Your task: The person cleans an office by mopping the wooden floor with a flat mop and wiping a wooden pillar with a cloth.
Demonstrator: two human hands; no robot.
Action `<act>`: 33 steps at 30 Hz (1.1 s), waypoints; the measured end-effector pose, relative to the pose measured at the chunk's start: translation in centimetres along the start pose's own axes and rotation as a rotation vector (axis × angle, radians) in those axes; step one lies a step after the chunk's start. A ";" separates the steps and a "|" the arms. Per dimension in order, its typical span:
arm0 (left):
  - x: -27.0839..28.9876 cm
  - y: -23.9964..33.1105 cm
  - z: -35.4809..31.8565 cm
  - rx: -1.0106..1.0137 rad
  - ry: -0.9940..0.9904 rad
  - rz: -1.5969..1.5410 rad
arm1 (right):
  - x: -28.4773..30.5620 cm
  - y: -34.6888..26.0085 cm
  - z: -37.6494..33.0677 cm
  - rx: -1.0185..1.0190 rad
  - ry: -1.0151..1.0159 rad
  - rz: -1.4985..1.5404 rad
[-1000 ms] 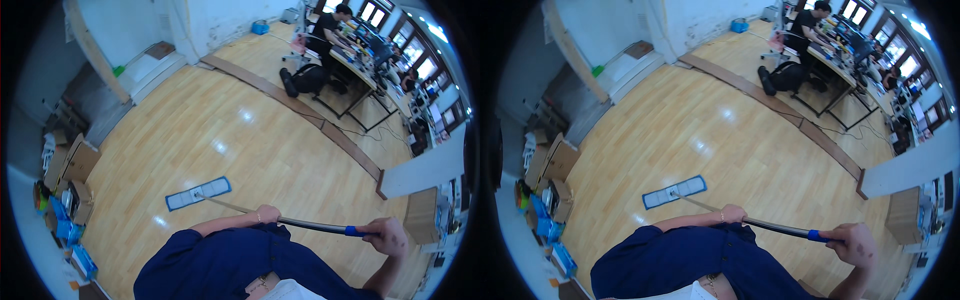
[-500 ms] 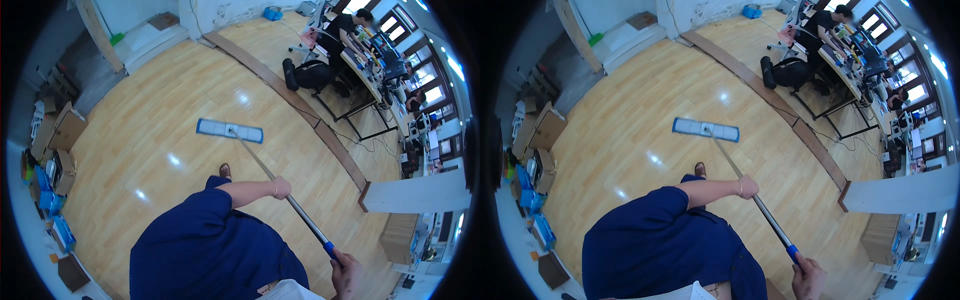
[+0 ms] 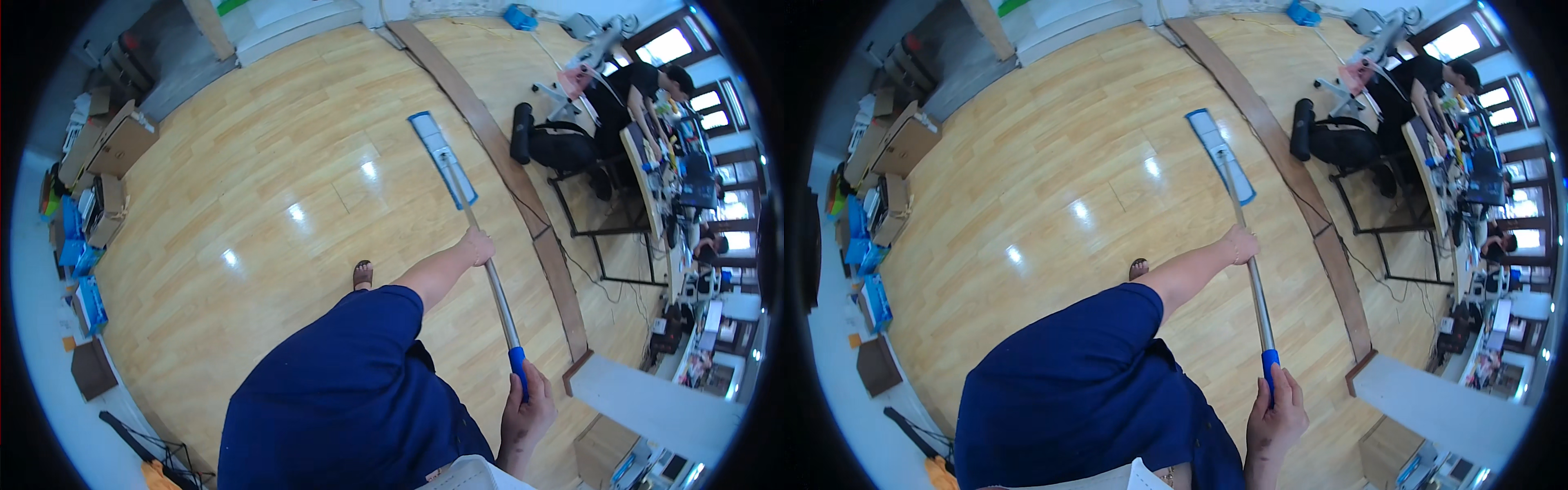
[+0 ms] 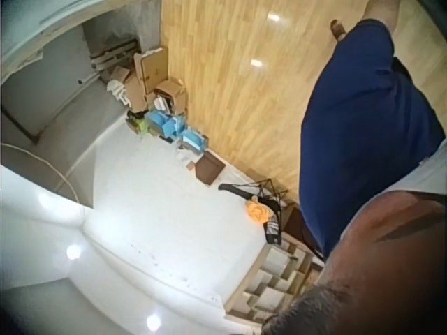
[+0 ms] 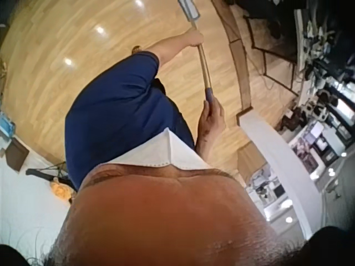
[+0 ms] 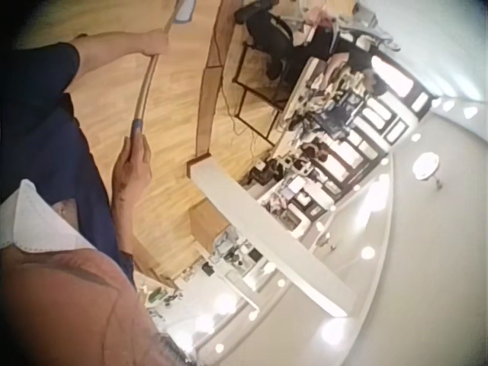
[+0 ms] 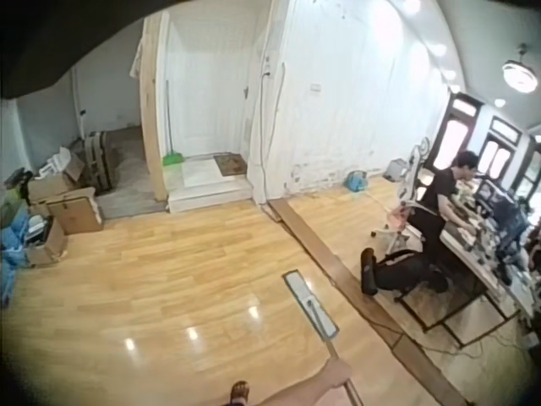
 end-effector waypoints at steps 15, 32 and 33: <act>2.7 15.3 -5.9 0.207 0.428 -0.251 | 17.5 14.4 6.4 0.718 -0.406 -0.200; -6.4 20.8 -30.4 0.974 0.654 -0.238 | 8.2 4.8 2.1 1.307 -0.711 0.097; -6.9 20.7 -31.7 0.998 0.656 -0.235 | 7.5 4.1 1.6 1.326 -0.726 0.102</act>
Point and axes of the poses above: each hand's wrist, its own z-axis towards the middle knuckle, its own x-axis out of the back of the hand, y = z × x, the point moved 4 cm from there along z, towards the middle knuckle, and after that the axes turned 9 degrees about -x, right-handed, at the moved point
